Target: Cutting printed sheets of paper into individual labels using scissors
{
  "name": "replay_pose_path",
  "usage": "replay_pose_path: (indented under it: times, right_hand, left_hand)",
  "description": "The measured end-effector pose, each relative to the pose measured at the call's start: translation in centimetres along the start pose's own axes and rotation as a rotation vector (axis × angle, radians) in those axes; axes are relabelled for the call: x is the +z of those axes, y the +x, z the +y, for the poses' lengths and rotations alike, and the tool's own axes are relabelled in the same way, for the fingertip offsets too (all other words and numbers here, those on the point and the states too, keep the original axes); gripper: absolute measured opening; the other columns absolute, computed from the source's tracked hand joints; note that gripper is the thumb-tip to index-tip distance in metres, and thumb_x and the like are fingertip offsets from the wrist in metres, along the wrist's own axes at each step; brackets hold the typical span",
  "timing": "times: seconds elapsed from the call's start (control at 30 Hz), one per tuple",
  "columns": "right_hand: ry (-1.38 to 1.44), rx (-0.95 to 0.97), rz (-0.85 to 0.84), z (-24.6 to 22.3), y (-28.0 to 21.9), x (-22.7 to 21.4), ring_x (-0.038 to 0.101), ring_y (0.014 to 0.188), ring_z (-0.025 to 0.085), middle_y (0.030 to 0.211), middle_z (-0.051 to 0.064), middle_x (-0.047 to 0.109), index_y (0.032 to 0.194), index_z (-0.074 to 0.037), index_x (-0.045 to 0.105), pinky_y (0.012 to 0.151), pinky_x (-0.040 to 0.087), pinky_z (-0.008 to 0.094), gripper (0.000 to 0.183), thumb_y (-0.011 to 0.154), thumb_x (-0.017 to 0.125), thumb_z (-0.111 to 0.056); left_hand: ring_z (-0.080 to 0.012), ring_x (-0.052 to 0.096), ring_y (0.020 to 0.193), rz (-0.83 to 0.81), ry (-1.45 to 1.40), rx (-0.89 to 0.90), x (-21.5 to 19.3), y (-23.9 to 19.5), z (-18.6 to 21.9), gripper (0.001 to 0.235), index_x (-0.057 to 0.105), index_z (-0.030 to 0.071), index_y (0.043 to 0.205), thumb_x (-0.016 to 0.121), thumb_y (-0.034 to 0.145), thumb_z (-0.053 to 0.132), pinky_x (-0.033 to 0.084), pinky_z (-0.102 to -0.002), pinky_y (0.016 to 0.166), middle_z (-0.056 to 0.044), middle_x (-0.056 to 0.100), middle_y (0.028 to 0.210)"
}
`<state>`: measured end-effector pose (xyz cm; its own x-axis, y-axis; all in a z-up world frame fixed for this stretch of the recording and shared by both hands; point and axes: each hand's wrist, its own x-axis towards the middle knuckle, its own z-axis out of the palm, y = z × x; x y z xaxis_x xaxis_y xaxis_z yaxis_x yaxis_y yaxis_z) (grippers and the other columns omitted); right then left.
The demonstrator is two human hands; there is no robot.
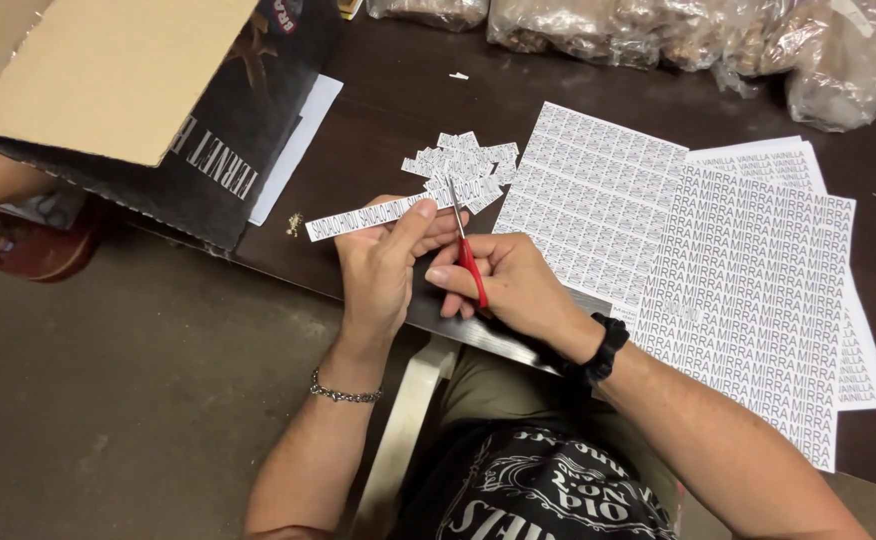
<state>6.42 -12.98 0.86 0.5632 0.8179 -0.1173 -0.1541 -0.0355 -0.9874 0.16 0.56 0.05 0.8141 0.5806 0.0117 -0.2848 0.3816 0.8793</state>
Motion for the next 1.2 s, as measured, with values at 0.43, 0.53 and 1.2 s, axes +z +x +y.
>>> replay_pose_path:
  times: [0.43, 0.53, 1.2]
  right_hand:
    - [0.292, -0.062, 0.341, 1.0, 3.2, -0.3, 0.074, 0.065, 0.024, 0.076, 0.024, 0.073, 0.101, 0.011, 0.065, 0.046, 0.059, 0.024, 0.030, 0.084, 0.081, -0.007]
    - [0.236, -0.109, 0.409, 1.4, 3.3, -0.8, 0.074, 0.067, 0.023, 0.077, 0.024, 0.073, 0.106, 0.012, 0.063, 0.046, 0.060, 0.024, 0.034, 0.082, 0.083, -0.003]
    - [0.079, -0.054, -0.030, 1.4, 0.8, 0.2, 0.069, 0.065, 0.009, 0.072, 0.015, 0.075, 0.106, 0.002, 0.072, 0.055, 0.055, 0.020, 0.030, 0.086, 0.079, -0.018]
  left_hand:
    - [-0.0196, 0.074, 0.085, -0.011, 0.246, 0.051, -1.7, 1.5, -1.1, 0.027, 0.070, -0.010, 0.105, 0.074, 0.090, 0.012, 0.064, -0.037, 0.079, -0.019, 0.073, 0.089]
    - [-0.0181, 0.073, 0.085, -0.043, 0.284, 0.040, -1.5, 1.3, -0.7, 0.024, 0.073, -0.009, 0.104, 0.074, 0.089, 0.009, 0.065, -0.034, 0.080, -0.018, 0.074, 0.088]
    - [-0.0241, 0.076, 0.079, 0.128, 0.118, 0.056, -0.5, 1.4, -0.6, 0.022, 0.067, -0.007, 0.088, 0.078, 0.087, 0.012, 0.067, -0.037, 0.068, -0.018, 0.072, 0.084]
